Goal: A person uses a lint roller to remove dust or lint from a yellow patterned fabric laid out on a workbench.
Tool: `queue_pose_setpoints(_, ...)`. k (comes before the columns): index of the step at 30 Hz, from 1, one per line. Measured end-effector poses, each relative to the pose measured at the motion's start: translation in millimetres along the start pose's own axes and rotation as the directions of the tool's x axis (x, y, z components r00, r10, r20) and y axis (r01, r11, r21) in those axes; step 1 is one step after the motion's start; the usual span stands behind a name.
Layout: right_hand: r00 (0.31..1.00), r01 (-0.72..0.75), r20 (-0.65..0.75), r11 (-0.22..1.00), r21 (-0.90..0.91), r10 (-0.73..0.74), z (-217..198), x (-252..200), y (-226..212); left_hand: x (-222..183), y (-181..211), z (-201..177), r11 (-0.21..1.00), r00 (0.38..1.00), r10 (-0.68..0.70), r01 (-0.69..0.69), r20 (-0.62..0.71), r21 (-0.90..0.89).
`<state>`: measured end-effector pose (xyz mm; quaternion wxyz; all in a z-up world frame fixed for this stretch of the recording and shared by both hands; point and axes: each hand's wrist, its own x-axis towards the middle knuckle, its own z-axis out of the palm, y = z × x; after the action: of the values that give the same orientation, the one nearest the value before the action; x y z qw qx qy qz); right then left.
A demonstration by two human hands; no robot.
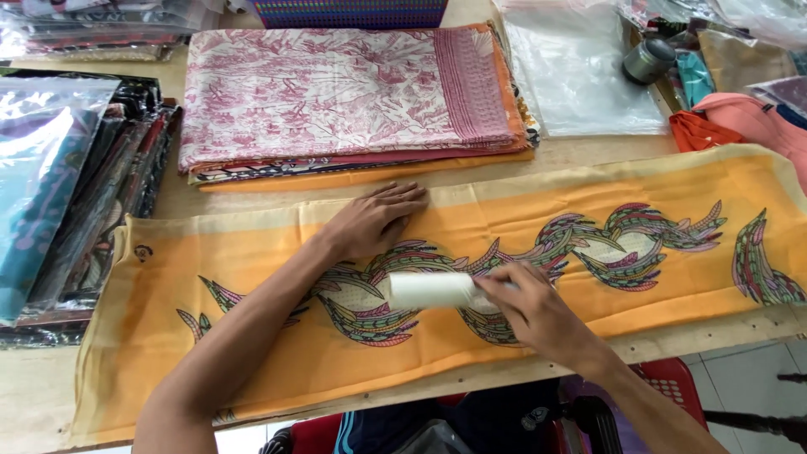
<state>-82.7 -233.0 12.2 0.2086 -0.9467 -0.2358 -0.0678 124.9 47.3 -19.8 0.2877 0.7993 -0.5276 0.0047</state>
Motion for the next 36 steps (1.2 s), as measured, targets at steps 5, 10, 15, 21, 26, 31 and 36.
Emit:
queue_pose_setpoints(5, 0.999, -0.028, -0.027, 0.995, -0.092, 0.025, 34, 26, 15, -2, -8, 1, 0.998, 1.0, 0.0, 0.0, 0.003, -0.057)
queue_pose_setpoints(10, 0.999, 0.043, 0.018, 0.995, -0.085, -0.042, 25, 1, -7, 1, -17, 3, 0.996, 0.998, 0.065, -0.065, -0.001, -0.055)
queue_pose_setpoints(15, 0.975, 0.139, 0.162, 0.987, 0.079, -0.15, 9, -44, -29, 0, -15, 5, 0.998, 0.999, 0.034, -0.033, 0.013, -0.055)
queue_pose_setpoints(21, 0.976, 0.108, 0.162, 0.971, 0.215, -0.144, -19, -58, -23, 2, -5, 5, 0.999, 1.0, 0.011, -0.011, 0.017, 0.031)
queue_pose_setpoints(26, 0.977, -0.205, 0.077, 0.975, 0.087, 0.199, -37, -60, 43, 11, -2, 22, 0.964, 0.997, 0.049, -0.064, 0.063, 0.259)
queue_pose_setpoints(31, 0.975, -0.209, -0.071, 0.978, -0.002, 0.209, -43, -34, 77, 49, 10, 29, 0.986, 0.992, 0.104, -0.112, 0.068, 0.123)
queue_pose_setpoints(36, 0.973, -0.219, -0.094, 0.971, -0.096, 0.21, -11, -30, 108, 79, 25, 36, 0.988, 0.996, 0.061, -0.051, 0.062, -0.144)
